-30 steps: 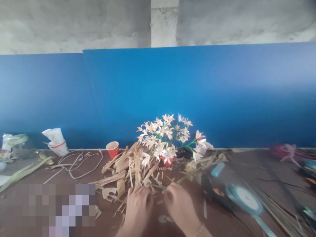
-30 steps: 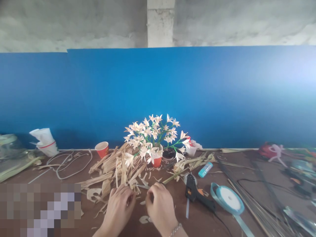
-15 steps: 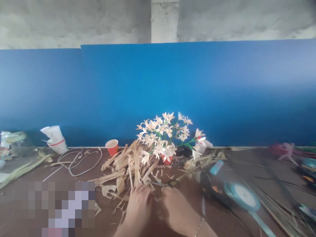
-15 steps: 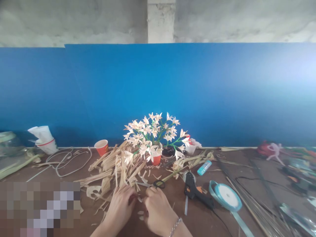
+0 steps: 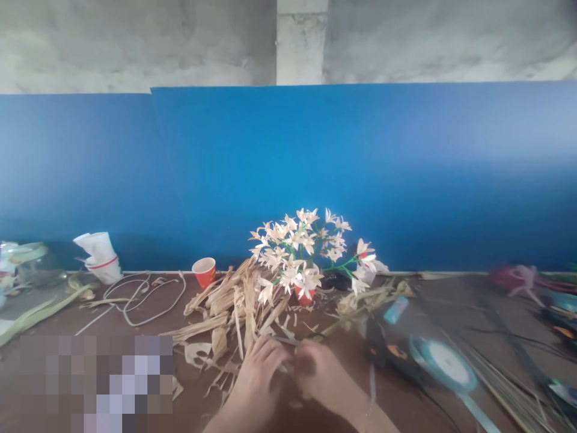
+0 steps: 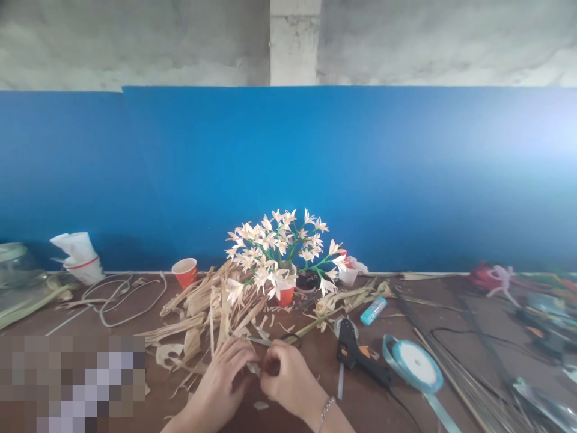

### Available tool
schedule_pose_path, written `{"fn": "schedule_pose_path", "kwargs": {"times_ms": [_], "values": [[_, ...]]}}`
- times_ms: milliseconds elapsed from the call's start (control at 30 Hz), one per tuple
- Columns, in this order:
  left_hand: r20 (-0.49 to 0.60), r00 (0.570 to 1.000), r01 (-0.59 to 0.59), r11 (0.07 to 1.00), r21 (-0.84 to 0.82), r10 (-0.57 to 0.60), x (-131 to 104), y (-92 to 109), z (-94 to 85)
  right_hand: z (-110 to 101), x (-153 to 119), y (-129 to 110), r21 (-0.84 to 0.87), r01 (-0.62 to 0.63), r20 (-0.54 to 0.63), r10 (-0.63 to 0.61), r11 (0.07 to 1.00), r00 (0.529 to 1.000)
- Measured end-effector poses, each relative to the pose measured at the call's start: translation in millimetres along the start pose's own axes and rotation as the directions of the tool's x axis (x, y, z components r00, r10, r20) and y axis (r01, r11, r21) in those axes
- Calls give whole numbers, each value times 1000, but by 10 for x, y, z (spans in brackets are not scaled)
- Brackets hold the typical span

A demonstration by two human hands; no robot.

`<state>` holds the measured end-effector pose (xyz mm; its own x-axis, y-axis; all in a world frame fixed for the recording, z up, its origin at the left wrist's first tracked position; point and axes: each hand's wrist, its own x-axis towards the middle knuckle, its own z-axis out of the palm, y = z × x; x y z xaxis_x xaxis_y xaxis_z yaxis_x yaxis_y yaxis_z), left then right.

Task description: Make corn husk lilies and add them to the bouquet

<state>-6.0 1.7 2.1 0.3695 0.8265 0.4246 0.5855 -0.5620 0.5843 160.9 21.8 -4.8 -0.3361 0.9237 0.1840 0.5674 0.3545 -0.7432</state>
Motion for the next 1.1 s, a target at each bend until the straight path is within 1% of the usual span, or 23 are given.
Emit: {"fn": "schedule_pose_path", "kwargs": {"times_ms": [67,133,167,233,300,367,467,533,633,733,800,967,1100], "values": [[-33,999,-39,999,8,39,-1,-14,8,-7,13,10,89,-7,27,5,996,1000],[-65,996,-54,998,17,55,-2,-32,16,-28,20,-2,127,-10,33,6,992,999],[-76,996,-51,998,21,52,-2,-39,18,-41,20,-17,134,2,16,-4,991,1000],[-90,996,-17,999,29,20,0,-48,21,-66,13,-55,136,67,-27,-64,989,998],[-103,994,33,999,40,-28,4,-52,24,-79,-2,-89,67,164,-57,-160,984,985],[-106,993,63,997,54,-57,6,-54,29,-75,-19,-107,-70,244,-62,-248,967,967],[-94,994,59,995,75,-52,8,-48,40,-50,-31,-105,-274,297,-66,-327,915,943],[-98,993,75,993,92,-66,8,-37,53,-25,-29,-98,-347,311,-68,-355,885,933],[-137,982,147,980,130,-129,1,-16,89,24,-21,-87,-402,312,-94,-378,861,921],[-192,963,218,966,138,-190,-14,1,136,83,-21,-74,-435,305,-170,-410,847,896],[-223,953,238,962,132,-205,-22,9,157,116,-27,-67,-451,288,-218,-418,845,882],[-257,937,280,949,148,-236,-20,33,158,165,-44,-82,-475,200,-268,-358,857,895],[-259,922,340,921,189,-287,-10,32,133,171,-45,-100,-467,154,-320,-329,871,888]]}}
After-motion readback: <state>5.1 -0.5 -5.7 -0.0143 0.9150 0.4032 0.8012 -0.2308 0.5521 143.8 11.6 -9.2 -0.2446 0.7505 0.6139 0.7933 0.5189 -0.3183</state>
